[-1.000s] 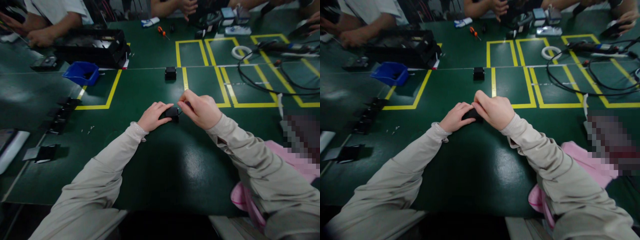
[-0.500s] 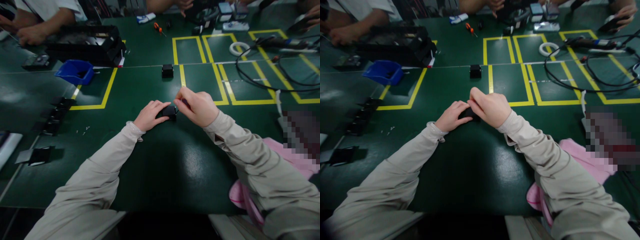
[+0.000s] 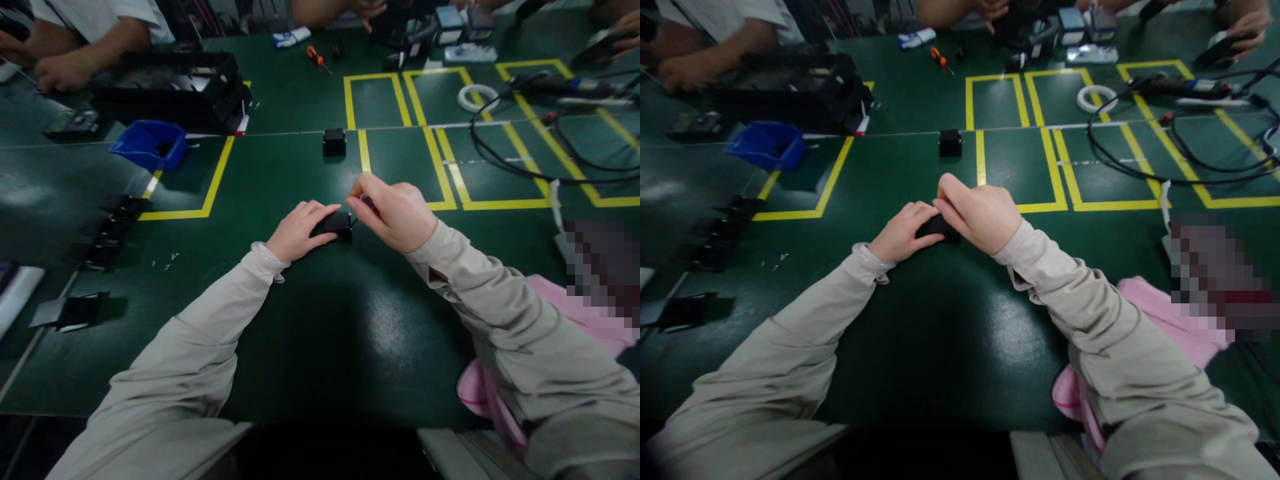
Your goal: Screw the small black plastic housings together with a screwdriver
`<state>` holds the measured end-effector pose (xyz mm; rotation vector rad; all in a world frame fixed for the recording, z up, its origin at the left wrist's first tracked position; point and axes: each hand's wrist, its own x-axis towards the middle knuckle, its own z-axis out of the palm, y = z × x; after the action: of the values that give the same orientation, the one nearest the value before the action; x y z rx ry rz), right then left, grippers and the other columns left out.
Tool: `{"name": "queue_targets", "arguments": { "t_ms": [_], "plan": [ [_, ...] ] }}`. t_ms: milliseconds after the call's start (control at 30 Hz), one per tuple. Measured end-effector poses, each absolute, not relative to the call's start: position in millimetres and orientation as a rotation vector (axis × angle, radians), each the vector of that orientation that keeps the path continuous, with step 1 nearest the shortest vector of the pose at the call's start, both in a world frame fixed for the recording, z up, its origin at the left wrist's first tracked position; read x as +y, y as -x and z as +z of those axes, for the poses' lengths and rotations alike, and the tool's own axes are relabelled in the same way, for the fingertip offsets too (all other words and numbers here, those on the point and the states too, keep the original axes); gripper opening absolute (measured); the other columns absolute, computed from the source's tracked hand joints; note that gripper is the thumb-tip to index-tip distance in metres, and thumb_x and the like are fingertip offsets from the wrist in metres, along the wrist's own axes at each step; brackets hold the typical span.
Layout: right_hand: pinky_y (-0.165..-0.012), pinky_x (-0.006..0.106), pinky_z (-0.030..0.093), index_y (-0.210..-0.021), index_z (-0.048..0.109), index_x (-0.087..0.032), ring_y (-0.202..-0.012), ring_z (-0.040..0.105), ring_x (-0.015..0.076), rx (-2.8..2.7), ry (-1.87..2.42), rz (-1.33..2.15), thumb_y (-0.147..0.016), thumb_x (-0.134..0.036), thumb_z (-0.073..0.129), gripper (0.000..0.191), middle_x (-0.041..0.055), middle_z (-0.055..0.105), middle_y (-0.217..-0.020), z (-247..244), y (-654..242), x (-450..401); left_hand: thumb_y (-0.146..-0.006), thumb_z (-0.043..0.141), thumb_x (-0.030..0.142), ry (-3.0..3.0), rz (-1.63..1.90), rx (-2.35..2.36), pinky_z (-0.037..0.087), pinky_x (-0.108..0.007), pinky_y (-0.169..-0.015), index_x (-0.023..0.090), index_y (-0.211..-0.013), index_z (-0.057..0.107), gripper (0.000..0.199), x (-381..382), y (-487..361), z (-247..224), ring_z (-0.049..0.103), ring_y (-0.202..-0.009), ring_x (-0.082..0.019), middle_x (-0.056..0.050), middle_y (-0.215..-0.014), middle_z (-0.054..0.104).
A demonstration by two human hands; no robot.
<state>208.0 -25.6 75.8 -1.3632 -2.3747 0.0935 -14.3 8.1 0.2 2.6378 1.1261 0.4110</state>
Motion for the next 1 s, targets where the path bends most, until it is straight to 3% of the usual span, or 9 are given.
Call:
{"name": "queue_targets", "arguments": {
  "t_ms": [233,867,1000],
  "plan": [
    [-0.062,0.027,0.033,-0.112,0.057,-0.017,-0.06,0.054,0.0129,-2.385,1.375,0.104,-0.097,-0.032,0.035,0.03,0.001,0.063,-0.074,79.9,-208.0,-27.3,-0.096,0.052,0.049,-2.634,0.418,1.125,0.044,-0.042,-0.098,0.019,-0.145,0.047,0.057,7.3,14.0,0.6,0.051,-0.11,-0.028,-0.012,-0.122,0.058],
    [-0.064,0.027,0.034,-0.106,0.059,-0.019,-0.064,0.058,0.0127,-2.402,1.414,0.059,-0.1,-0.04,0.033,0.034,0.0001,0.065,-0.076,82.2,-212.1,-23.0,-0.096,0.052,0.049,-2.661,0.403,1.109,0.044,-0.043,-0.098,0.019,-0.145,0.046,0.058,9.6,16.0,-0.7,0.051,-0.109,-0.028,-0.012,-0.121,0.057],
    [-0.063,0.026,0.034,-0.111,0.057,-0.019,-0.064,0.059,0.0136,-2.408,1.43,0.029,-0.099,-0.034,0.034,0.031,0.0002,0.065,-0.075,85.2,-213.9,-24.5,-0.096,0.052,0.049,-2.635,0.397,1.105,0.043,-0.044,-0.099,0.018,-0.146,0.046,0.059,10.2,15.8,-0.9,0.051,-0.111,-0.028,-0.013,-0.122,0.057]
  ]
}}
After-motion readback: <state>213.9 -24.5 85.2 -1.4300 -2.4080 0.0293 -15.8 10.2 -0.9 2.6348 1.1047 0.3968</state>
